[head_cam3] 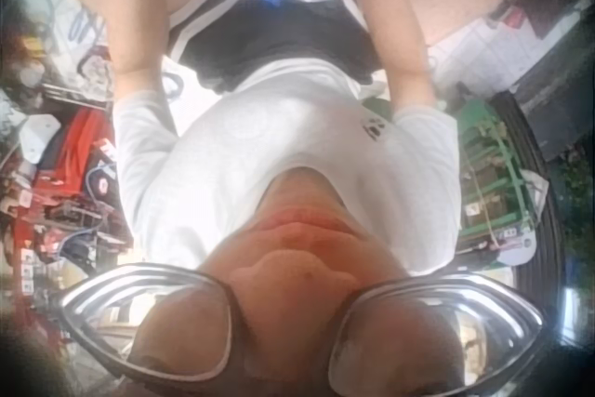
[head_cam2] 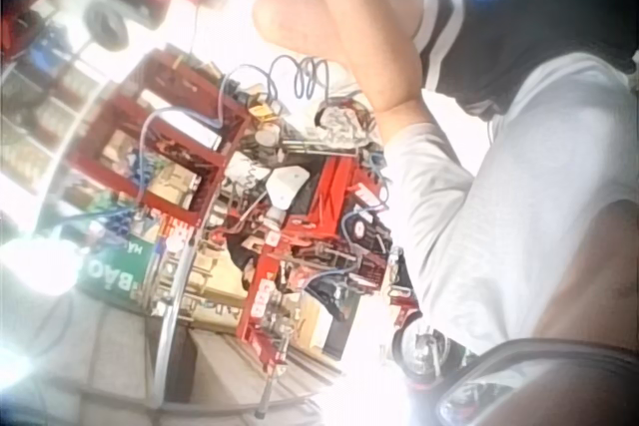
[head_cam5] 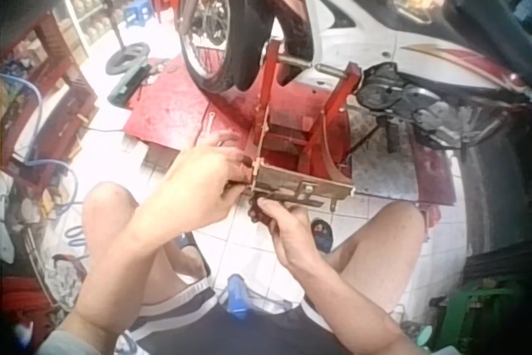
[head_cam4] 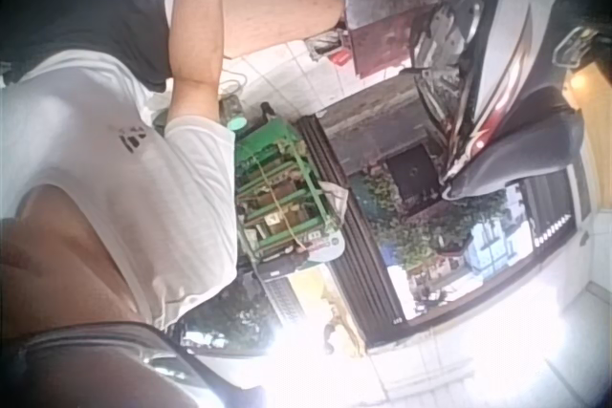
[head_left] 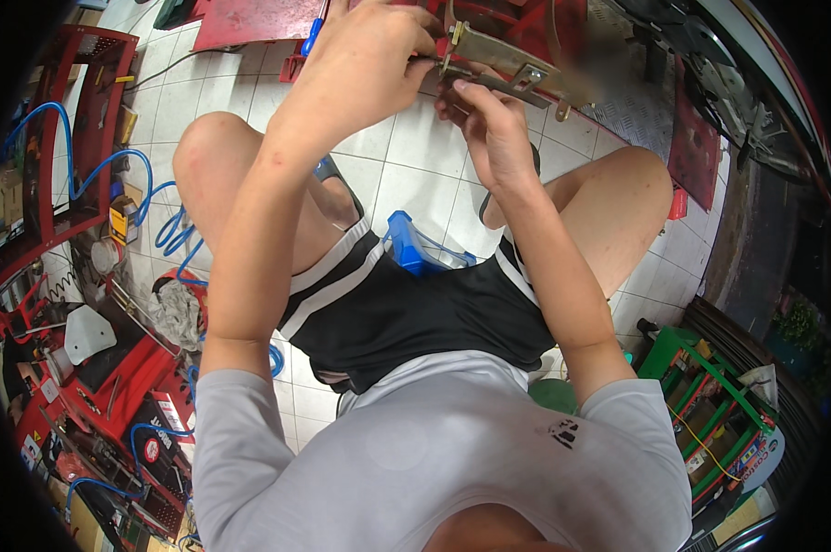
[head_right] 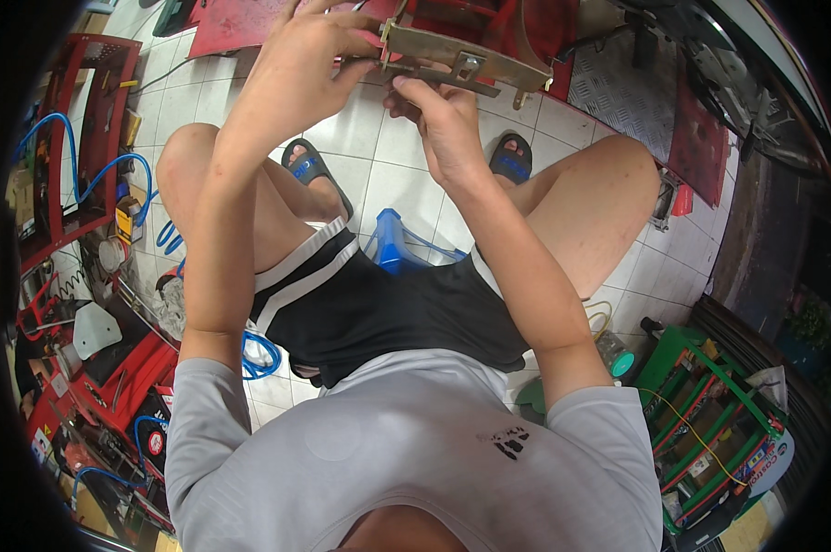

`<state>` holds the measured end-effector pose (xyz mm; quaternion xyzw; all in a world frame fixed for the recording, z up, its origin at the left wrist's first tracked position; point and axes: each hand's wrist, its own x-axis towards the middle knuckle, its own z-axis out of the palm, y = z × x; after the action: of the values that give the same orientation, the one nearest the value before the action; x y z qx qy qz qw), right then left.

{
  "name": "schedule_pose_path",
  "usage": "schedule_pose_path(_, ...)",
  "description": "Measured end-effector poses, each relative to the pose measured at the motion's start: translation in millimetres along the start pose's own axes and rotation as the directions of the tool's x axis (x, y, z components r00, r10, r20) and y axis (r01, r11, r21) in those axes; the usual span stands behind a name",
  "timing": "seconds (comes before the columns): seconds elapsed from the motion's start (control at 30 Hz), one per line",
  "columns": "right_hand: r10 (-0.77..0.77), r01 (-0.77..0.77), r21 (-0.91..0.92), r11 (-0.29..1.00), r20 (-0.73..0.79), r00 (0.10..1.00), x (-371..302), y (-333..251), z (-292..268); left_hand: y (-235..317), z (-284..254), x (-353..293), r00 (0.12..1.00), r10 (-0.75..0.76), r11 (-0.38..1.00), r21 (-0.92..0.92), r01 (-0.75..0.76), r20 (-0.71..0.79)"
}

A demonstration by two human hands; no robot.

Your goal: The person sits on a low stool and assembles a metal mechanical component, likely a brake assembly. They insert a long metal rod into the assembly and manipulate small metal parts, such as washers or nuts, with their hands to secure the components together.

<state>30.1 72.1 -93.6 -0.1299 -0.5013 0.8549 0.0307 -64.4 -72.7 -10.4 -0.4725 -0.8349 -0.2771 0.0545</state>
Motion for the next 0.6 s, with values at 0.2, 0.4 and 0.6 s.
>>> schedule_pose_path(0.2,0.008,-0.008,0.022,1.000,0.010,1.000,2,1,0,2,-5,-1,0.995,-0.076,0.997,0.027,0.075,0.060)
schedule_pose_path(0.4,0.013,-0.013,0.019,1.000,-0.002,1.000,2,3,0,5,-3,3,0.989,-0.026,0.999,-0.027,0.022,-0.149)
schedule_pose_path(0.6,-0.062,0.061,-0.013,0.998,-0.055,0.997,6,5,5,2,1,1,0.995,-0.087,0.996,-0.029,0.088,0.050)
